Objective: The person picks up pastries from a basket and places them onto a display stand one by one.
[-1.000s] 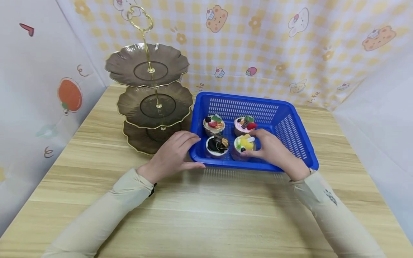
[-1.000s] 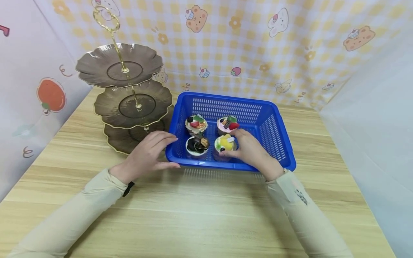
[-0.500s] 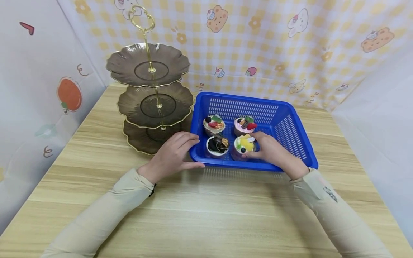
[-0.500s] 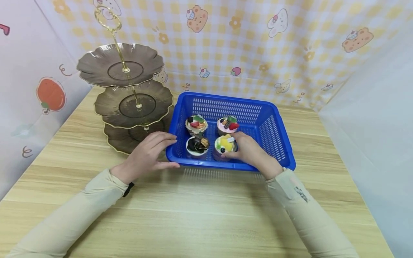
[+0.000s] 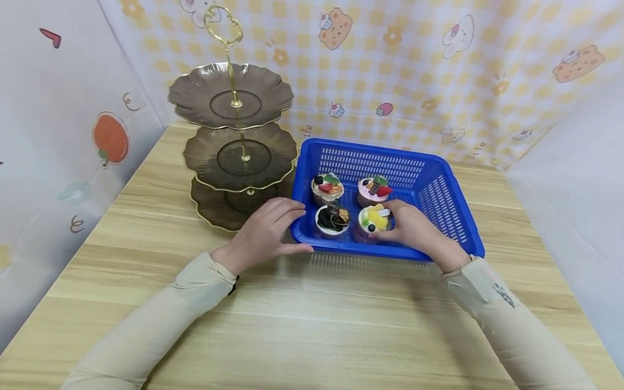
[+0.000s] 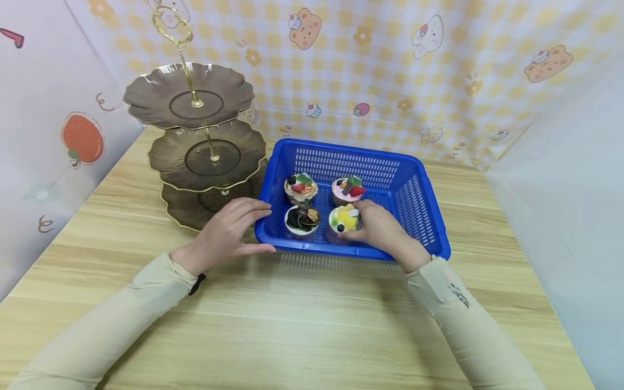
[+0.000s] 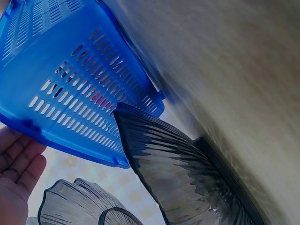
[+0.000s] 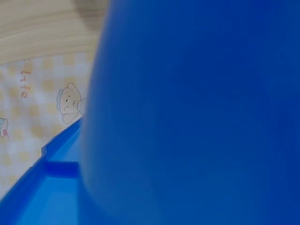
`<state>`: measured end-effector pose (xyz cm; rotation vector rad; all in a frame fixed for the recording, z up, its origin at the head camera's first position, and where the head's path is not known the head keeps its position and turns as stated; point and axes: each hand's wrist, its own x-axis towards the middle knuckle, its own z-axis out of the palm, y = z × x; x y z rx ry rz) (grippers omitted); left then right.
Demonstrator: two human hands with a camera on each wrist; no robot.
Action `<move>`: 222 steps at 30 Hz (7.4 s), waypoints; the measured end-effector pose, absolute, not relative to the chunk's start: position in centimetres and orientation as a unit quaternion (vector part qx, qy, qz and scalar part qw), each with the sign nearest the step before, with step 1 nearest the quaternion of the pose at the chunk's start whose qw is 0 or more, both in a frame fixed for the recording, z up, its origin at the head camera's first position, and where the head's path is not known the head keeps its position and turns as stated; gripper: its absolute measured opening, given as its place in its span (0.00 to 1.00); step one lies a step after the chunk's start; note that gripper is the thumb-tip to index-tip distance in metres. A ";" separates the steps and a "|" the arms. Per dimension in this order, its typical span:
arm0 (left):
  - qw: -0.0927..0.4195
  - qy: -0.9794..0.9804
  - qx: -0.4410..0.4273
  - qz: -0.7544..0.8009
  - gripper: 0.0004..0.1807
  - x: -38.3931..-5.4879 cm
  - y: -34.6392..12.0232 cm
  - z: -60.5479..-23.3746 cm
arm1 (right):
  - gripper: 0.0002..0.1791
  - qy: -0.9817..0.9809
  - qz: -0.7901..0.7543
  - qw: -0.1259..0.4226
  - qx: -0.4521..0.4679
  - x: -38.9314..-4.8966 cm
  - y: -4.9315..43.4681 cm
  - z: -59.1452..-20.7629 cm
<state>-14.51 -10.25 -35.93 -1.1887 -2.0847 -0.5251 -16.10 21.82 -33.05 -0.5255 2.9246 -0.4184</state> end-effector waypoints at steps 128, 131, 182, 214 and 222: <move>0.311 -0.820 -0.436 -0.204 0.37 -14.1 -10.4 -35.7 | 0.29 0.954 -0.121 0.002 -0.274 -21.5 12.9 -16.4; 0.309 -0.821 -0.435 -0.204 0.37 -14.0 -10.4 -35.7 | 0.30 0.954 -0.115 -0.003 -0.276 -21.8 12.6 -16.0; 0.298 -0.831 -0.429 -0.192 0.38 -13.6 -10.0 -35.6 | 0.25 0.957 -0.103 -0.092 -0.255 -27.5 7.3 -9.9; 0.305 -0.828 -0.430 -0.194 0.38 -13.4 -9.4 -35.8 | 0.26 0.954 -0.102 -0.061 -0.273 -29.2 0.8 -11.1; 0.303 -0.830 -0.428 -0.190 0.38 -13.4 -9.2 -35.8 | 0.27 0.952 -0.099 -0.075 -0.279 -29.5 0.4 -11.5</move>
